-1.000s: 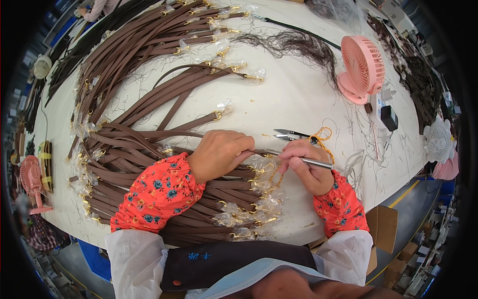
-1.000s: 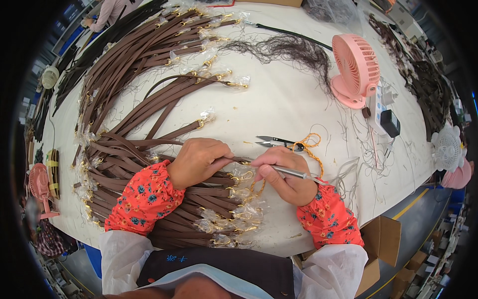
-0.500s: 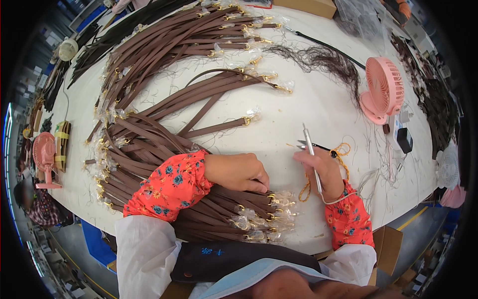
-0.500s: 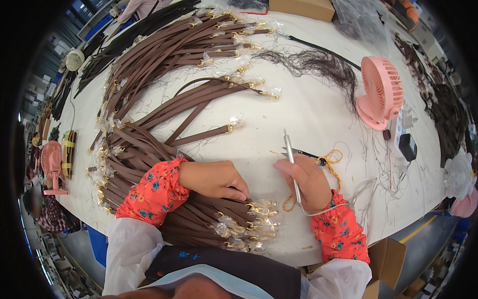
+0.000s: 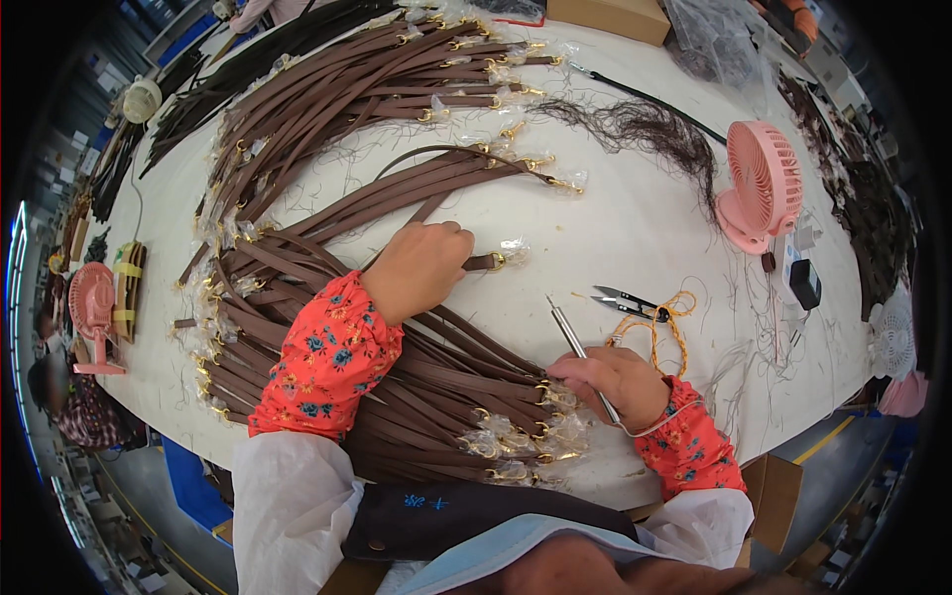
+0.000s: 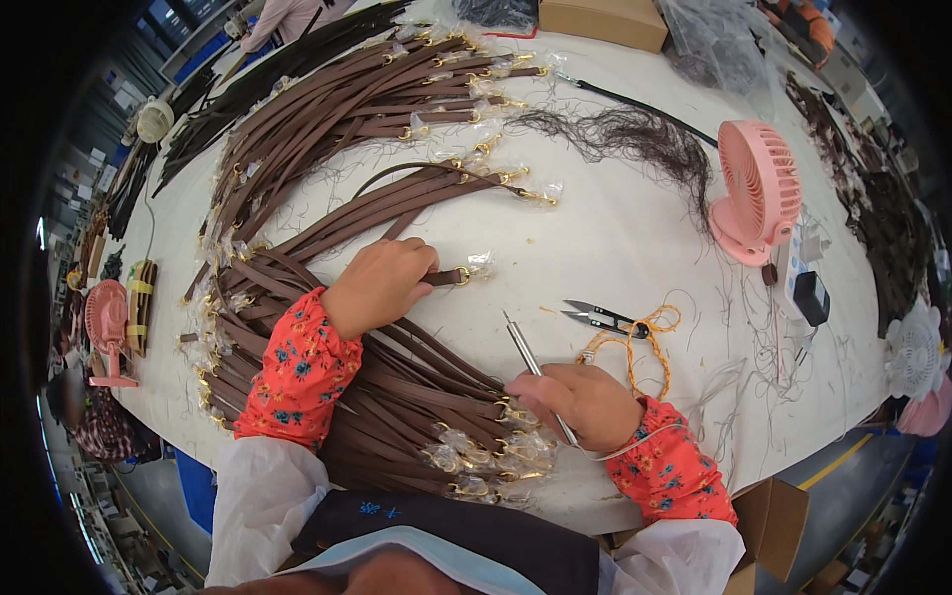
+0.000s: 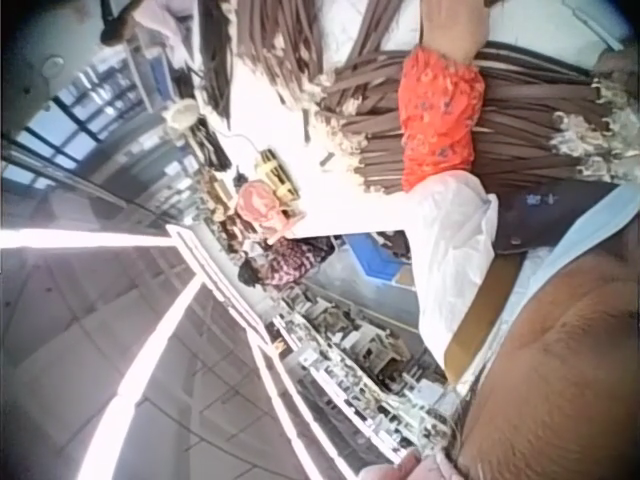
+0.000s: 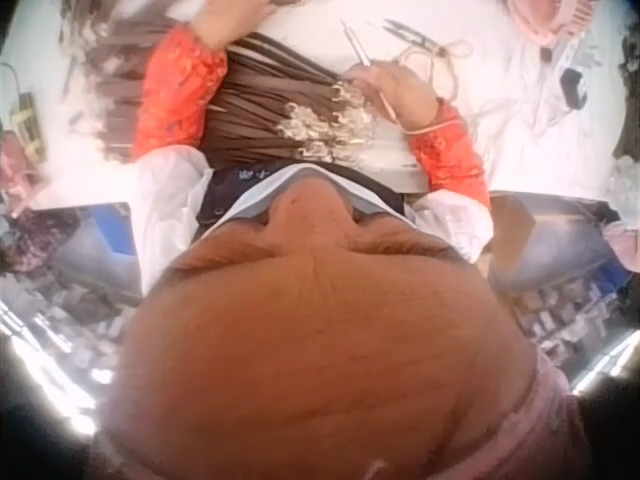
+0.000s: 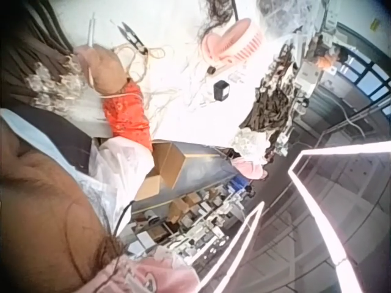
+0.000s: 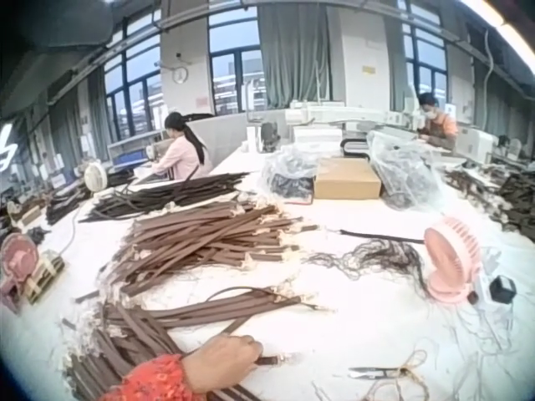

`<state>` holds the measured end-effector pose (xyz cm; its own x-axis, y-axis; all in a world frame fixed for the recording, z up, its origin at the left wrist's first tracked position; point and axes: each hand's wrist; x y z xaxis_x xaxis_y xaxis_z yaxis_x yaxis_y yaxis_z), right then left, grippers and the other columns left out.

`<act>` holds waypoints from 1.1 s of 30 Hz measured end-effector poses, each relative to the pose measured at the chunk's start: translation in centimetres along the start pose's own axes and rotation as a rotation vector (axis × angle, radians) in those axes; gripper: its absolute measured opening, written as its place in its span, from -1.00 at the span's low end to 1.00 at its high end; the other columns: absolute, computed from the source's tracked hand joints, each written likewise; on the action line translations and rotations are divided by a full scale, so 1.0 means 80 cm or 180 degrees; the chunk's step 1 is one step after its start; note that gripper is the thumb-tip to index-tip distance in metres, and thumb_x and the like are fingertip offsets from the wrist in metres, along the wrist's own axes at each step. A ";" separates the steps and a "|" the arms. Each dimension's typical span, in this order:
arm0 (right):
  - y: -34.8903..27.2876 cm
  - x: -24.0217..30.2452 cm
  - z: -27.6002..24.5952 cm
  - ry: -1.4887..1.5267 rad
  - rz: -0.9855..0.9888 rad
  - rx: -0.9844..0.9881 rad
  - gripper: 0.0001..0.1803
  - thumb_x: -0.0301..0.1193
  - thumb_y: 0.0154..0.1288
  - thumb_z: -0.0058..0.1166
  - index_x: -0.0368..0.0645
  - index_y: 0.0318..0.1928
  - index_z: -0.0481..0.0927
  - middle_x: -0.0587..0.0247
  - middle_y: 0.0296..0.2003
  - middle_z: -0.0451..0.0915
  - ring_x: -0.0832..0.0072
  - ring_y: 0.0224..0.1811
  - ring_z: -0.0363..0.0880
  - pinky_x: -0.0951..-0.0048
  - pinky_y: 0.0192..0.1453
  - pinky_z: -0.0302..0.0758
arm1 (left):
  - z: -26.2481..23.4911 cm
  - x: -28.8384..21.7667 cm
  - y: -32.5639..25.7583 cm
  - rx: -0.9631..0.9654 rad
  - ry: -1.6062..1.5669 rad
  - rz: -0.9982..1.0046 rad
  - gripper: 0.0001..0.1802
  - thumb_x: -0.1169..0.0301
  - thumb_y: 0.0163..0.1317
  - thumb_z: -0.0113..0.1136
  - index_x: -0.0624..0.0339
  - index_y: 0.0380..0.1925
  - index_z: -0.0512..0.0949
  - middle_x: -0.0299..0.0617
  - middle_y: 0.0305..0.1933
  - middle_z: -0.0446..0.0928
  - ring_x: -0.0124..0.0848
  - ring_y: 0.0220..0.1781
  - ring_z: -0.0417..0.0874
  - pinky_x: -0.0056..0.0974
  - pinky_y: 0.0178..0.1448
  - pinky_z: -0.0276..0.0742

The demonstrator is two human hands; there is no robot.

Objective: Attaching hardware clips to thin leather straps and trimming excess thread or material.

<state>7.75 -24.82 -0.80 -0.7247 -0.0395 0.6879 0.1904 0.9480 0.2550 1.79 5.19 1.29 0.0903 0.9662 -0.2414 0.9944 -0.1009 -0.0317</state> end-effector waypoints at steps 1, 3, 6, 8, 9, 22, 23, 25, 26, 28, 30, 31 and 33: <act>0.001 0.001 0.002 -0.0083 -0.0123 -0.0166 -0.60 -0.62 0.16 0.15 -0.12 0.03 0.45 0.21 -0.42 0.55 0.23 -0.46 0.56 0.31 -0.39 0.49 | 0.001 -0.003 0.004 -0.0007 -0.0096 0.0108 -0.81 0.44 0.08 0.30 0.27 -0.34 0.52 -0.01 -0.31 0.57 0.00 -0.24 0.59 -0.06 -0.15 0.49; 0.003 0.000 0.004 -0.0138 -0.0274 -0.0324 -0.60 -0.59 0.15 0.15 -0.12 0.03 0.45 0.23 -0.52 0.46 0.24 -0.51 0.51 0.31 -0.45 0.44 | 0.021 -0.004 0.010 -0.0176 -0.0487 0.0256 -0.82 0.44 0.09 0.29 0.28 -0.34 0.53 -0.01 -0.32 0.57 -0.01 -0.23 0.59 -0.06 -0.14 0.49; 0.006 0.005 0.001 -0.0144 -0.0202 -0.0099 -0.62 -0.56 0.17 0.16 -0.12 0.02 0.47 0.22 -0.47 0.51 0.24 -0.48 0.54 0.30 -0.42 0.47 | 0.043 -0.022 0.018 -0.0517 -0.1085 0.0549 -0.84 0.45 0.12 0.26 0.29 -0.32 0.55 -0.03 -0.32 0.57 -0.02 -0.22 0.58 -0.06 -0.13 0.49; 0.014 0.010 0.001 -0.0315 -0.0524 -0.0281 -0.59 -0.54 0.12 0.20 -0.11 0.03 0.49 0.21 -0.37 0.58 0.25 -0.42 0.59 0.31 -0.37 0.52 | 0.049 -0.042 0.017 -0.0384 -0.1396 0.0496 -0.85 0.46 0.13 0.23 0.25 -0.29 0.60 -0.05 -0.28 0.58 -0.07 -0.10 0.57 -0.06 -0.02 0.48; 0.013 0.010 0.001 -0.0317 -0.0523 -0.0274 -0.59 -0.54 0.12 0.20 -0.11 0.03 0.49 0.21 -0.37 0.58 0.25 -0.42 0.59 0.31 -0.37 0.52 | 0.052 -0.051 0.016 -0.0389 -0.1401 0.0495 -0.85 0.46 0.13 0.23 0.25 -0.29 0.60 -0.05 -0.28 0.58 -0.07 -0.10 0.57 -0.06 -0.02 0.48; 0.007 -0.014 -0.006 0.0309 0.0276 -0.1185 -0.61 -0.23 0.50 -0.13 -0.21 0.17 0.38 -0.01 -0.06 0.59 0.22 -0.14 0.64 0.35 -0.07 0.52 | 0.058 -0.080 0.009 -0.0311 -0.1783 0.0834 -0.80 0.45 0.14 0.26 0.23 -0.27 0.46 -0.06 -0.22 0.45 -0.04 -0.18 0.56 -0.06 -0.11 0.49; 0.007 -0.014 -0.003 0.0320 0.0271 -0.1187 -0.61 -0.23 0.50 -0.13 -0.21 0.17 0.38 -0.01 -0.06 0.59 0.22 -0.14 0.64 0.35 -0.07 0.52 | 0.060 -0.080 0.008 -0.0305 -0.1776 0.0825 -0.80 0.45 0.14 0.26 0.23 -0.27 0.46 -0.06 -0.22 0.45 -0.04 -0.18 0.56 -0.06 -0.11 0.49; 0.004 -0.016 0.001 0.1018 0.0925 -0.1339 -0.62 -0.30 0.51 -0.15 -0.26 0.19 0.36 0.04 -0.05 0.60 0.32 -0.10 0.65 0.40 -0.05 0.51 | 0.063 -0.082 0.010 -0.0390 -0.1341 0.0955 -0.84 0.47 0.16 0.22 0.25 -0.31 0.44 -0.06 -0.26 0.45 -0.04 -0.19 0.55 -0.05 -0.12 0.47; 0.004 -0.014 -0.003 0.1006 0.1010 -0.1298 -0.62 -0.37 0.51 -0.19 -0.29 0.22 0.34 0.07 -0.05 0.60 0.39 -0.09 0.64 0.44 -0.02 0.50 | 0.063 -0.082 0.010 -0.0380 -0.1352 0.0969 -0.84 0.47 0.16 0.22 0.25 -0.31 0.44 -0.06 -0.26 0.45 -0.04 -0.19 0.55 -0.05 -0.12 0.47; 0.002 -0.018 -0.002 0.1144 0.1121 -0.1340 -0.62 -0.37 0.51 -0.19 -0.28 0.22 0.33 0.07 -0.05 0.60 0.40 -0.11 0.65 0.44 -0.01 0.49 | 0.061 -0.084 0.010 -0.0523 -0.0470 0.0948 -0.83 0.46 0.16 0.23 0.21 -0.31 0.44 -0.11 -0.29 0.46 -0.08 -0.18 0.53 -0.10 -0.14 0.46; 0.003 -0.020 -0.002 0.1289 0.1232 -0.1381 -0.62 -0.37 0.52 -0.20 -0.28 0.23 0.32 0.07 -0.05 0.60 0.41 -0.12 0.65 0.45 0.00 0.49 | 0.062 -0.079 0.010 -0.0487 -0.0488 0.0946 -0.84 0.46 0.16 0.23 0.21 -0.33 0.44 -0.11 -0.29 0.46 -0.09 -0.19 0.53 -0.11 -0.15 0.45; 0.005 -0.020 -0.002 0.1364 0.1225 -0.1362 -0.61 -0.36 0.53 -0.21 -0.29 0.24 0.31 0.06 -0.06 0.60 0.41 -0.13 0.65 0.45 0.01 0.49 | 0.061 -0.076 0.010 -0.0467 -0.0480 0.0912 -0.84 0.46 0.16 0.23 0.21 -0.35 0.43 -0.12 -0.29 0.46 -0.10 -0.19 0.52 -0.12 -0.16 0.44; 0.007 -0.020 -0.002 0.1424 0.1253 -0.1360 -0.60 -0.34 0.54 -0.21 -0.30 0.24 0.30 0.06 -0.08 0.60 0.41 -0.14 0.65 0.45 0.01 0.49 | 0.059 -0.071 0.011 -0.0453 -0.0907 0.0843 -0.85 0.46 0.16 0.23 0.21 -0.35 0.44 -0.12 -0.30 0.47 -0.12 -0.20 0.52 -0.13 -0.17 0.44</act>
<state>9.13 -24.28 -1.61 -0.2270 0.0668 0.9716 0.6889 0.7162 0.1117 1.90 -1.53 -1.95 0.3451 0.8049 -0.4827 0.9383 -0.2840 0.1972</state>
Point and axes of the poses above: each hand's wrist, its own y-axis towards the middle knuckle, its own z-axis out of the palm, x = y × z
